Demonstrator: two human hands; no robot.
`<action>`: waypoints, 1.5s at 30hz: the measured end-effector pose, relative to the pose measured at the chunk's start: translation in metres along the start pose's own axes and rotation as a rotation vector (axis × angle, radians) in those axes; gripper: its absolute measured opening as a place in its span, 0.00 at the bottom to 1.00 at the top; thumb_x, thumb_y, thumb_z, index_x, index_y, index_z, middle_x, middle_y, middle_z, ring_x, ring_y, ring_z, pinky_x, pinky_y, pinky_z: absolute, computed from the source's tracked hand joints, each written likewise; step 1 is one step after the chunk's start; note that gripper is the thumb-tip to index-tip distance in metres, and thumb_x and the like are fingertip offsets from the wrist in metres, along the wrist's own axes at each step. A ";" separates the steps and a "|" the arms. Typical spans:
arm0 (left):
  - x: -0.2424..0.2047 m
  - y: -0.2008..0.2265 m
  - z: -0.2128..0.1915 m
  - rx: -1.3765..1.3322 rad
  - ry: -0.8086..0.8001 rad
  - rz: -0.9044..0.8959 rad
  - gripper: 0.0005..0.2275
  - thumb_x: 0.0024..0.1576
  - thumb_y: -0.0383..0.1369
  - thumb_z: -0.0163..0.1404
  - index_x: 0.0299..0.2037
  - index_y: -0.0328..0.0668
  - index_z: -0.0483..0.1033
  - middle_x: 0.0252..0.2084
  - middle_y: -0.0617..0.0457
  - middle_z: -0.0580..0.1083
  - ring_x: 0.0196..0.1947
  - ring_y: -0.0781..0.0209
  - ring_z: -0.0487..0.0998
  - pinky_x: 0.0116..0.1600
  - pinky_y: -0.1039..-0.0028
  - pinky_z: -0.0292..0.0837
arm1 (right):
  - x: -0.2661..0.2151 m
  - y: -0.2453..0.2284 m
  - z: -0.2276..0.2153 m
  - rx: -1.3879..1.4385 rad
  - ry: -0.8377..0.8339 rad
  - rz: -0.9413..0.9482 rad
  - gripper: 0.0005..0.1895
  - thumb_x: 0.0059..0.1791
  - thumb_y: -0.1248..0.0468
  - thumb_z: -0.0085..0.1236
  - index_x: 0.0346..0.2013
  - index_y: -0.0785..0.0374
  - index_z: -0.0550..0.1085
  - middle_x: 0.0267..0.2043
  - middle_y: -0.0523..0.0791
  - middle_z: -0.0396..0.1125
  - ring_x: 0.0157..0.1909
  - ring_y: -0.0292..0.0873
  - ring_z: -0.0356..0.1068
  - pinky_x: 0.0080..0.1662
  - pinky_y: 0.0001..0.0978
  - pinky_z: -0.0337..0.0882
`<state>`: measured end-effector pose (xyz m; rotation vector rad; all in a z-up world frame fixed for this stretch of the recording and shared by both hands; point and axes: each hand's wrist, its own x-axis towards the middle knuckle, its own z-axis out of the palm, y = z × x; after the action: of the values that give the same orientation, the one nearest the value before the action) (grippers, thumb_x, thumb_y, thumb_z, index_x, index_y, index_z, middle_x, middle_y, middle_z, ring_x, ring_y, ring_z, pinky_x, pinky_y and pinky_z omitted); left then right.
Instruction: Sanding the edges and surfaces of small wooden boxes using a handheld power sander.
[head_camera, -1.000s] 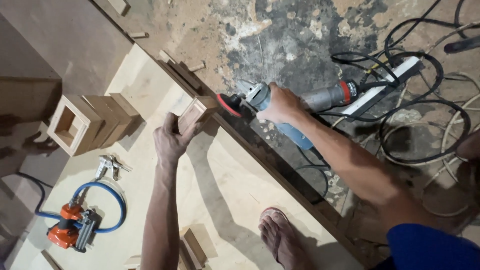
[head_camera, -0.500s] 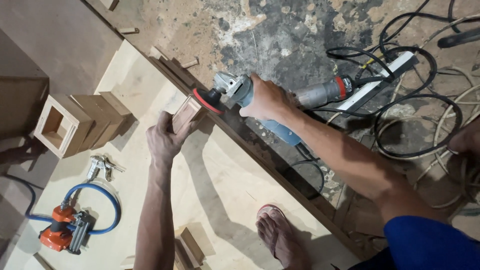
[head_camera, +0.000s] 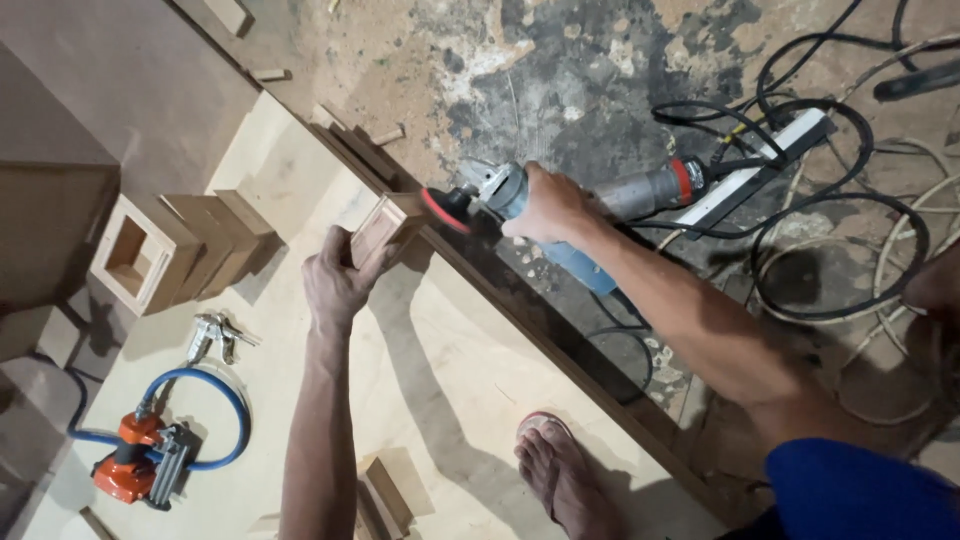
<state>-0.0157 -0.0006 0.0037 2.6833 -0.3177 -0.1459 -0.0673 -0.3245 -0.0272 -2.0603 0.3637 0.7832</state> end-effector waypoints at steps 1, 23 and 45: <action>0.002 -0.001 -0.002 0.002 0.007 0.005 0.25 0.42 0.56 0.64 0.32 0.45 0.69 0.16 0.45 0.66 0.23 0.41 0.76 0.30 0.61 0.67 | -0.008 -0.017 -0.006 0.001 0.006 -0.006 0.45 0.36 0.47 0.64 0.59 0.68 0.59 0.52 0.63 0.64 0.53 0.70 0.65 0.52 0.71 0.64; 0.001 0.068 -0.043 0.206 -0.288 0.054 0.32 0.51 0.55 0.51 0.62 0.49 0.60 0.49 0.36 0.72 0.56 0.35 0.68 0.59 0.46 0.60 | -0.046 0.027 -0.007 -0.038 -0.051 0.209 0.47 0.37 0.46 0.62 0.63 0.66 0.58 0.58 0.60 0.62 0.60 0.63 0.62 0.56 0.60 0.64; 0.007 0.002 -0.033 0.143 -0.294 -0.042 0.21 0.42 0.42 0.61 0.47 0.55 0.73 0.24 0.52 0.75 0.34 0.41 0.77 0.41 0.52 0.72 | -0.074 -0.022 -0.031 0.031 0.052 0.019 0.44 0.36 0.47 0.64 0.60 0.66 0.60 0.57 0.61 0.62 0.59 0.65 0.62 0.56 0.61 0.67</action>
<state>-0.0048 0.0095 0.0344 2.8106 -0.3727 -0.5535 -0.0995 -0.3401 0.0478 -2.0542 0.4226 0.7317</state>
